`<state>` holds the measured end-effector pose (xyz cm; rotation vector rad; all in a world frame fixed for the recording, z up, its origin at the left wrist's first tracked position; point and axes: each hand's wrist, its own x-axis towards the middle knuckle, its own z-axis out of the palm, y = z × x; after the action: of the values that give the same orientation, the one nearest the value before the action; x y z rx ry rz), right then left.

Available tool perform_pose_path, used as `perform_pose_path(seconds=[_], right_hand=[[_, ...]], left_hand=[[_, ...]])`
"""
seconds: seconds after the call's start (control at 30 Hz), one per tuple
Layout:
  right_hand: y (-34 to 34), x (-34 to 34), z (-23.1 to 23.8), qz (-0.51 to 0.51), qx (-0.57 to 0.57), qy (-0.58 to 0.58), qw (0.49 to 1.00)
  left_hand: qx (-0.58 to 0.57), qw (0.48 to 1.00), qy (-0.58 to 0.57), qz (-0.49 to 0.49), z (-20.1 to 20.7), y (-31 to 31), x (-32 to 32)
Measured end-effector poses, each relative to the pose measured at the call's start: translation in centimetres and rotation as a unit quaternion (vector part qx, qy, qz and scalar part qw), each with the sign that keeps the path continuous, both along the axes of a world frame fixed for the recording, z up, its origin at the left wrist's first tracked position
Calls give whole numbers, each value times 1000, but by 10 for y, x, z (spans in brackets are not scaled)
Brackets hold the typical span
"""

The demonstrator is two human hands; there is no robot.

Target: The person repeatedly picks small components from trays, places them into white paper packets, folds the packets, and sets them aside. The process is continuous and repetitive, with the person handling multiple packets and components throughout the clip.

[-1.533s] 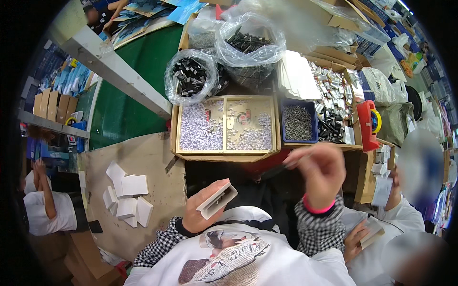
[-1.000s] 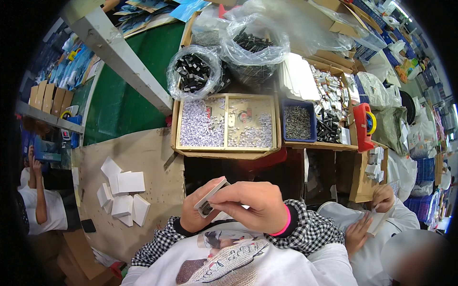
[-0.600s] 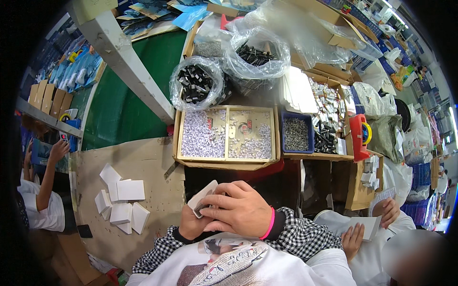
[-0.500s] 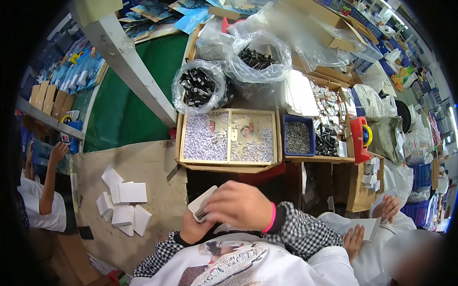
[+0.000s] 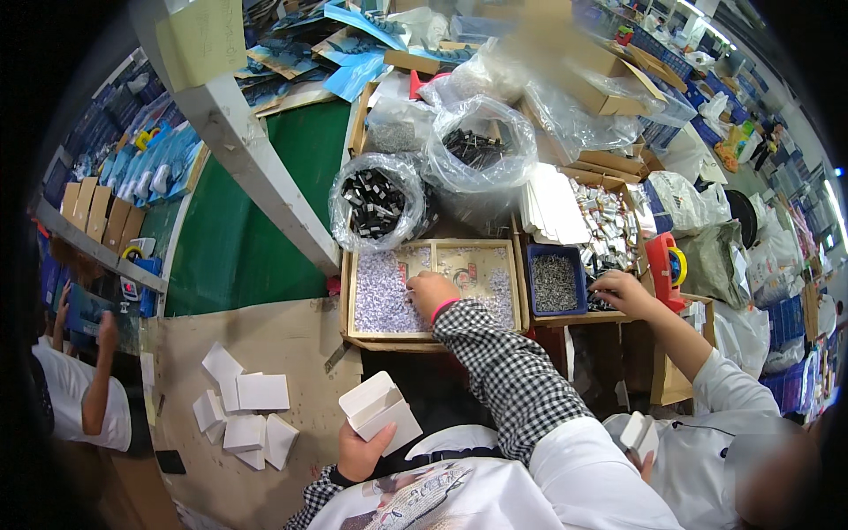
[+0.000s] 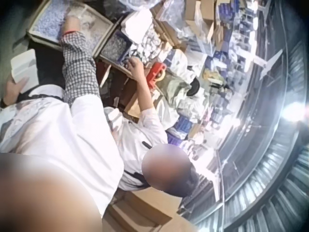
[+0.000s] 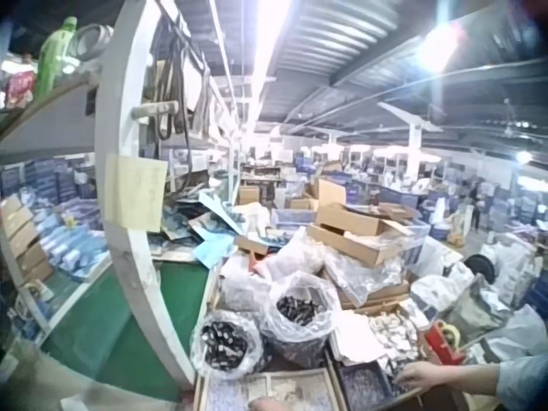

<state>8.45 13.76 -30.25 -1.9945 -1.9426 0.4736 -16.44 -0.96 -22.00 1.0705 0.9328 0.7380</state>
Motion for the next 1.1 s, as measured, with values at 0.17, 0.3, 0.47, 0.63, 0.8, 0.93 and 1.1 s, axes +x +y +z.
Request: perform_pose_path(seconds=[0.17, 0.3, 0.47, 0.63, 0.8, 0.93, 1.1], right_hand=[[13, -4, -11, 28, -34, -44, 998], [5, -13, -16, 81, 43, -91, 992], [-3, -20, -27, 89, 56, -32, 994], [1, -25, -20, 78, 25, -22, 996], [-4, -25, 1, -67, -23, 248, 966], [-27, 4, 6, -158, -14, 484, 861], [-43, 74, 0, -280, -46, 497, 820]], left_hand=[[-6, 1000, -4, 22, -6, 1, -2], [-14, 1000, -10, 16, -10, 5, -1], [-9, 1000, -13, -1, -15, 9, 0], [-5, 1000, -1, -14, -14, 7, 2], [-9, 1000, -15, -4, -13, 8, 5], [-5, 1000, -5, -6, -10, 9, 7], [0, 1000, 0, -8, -10, 8, 8]])
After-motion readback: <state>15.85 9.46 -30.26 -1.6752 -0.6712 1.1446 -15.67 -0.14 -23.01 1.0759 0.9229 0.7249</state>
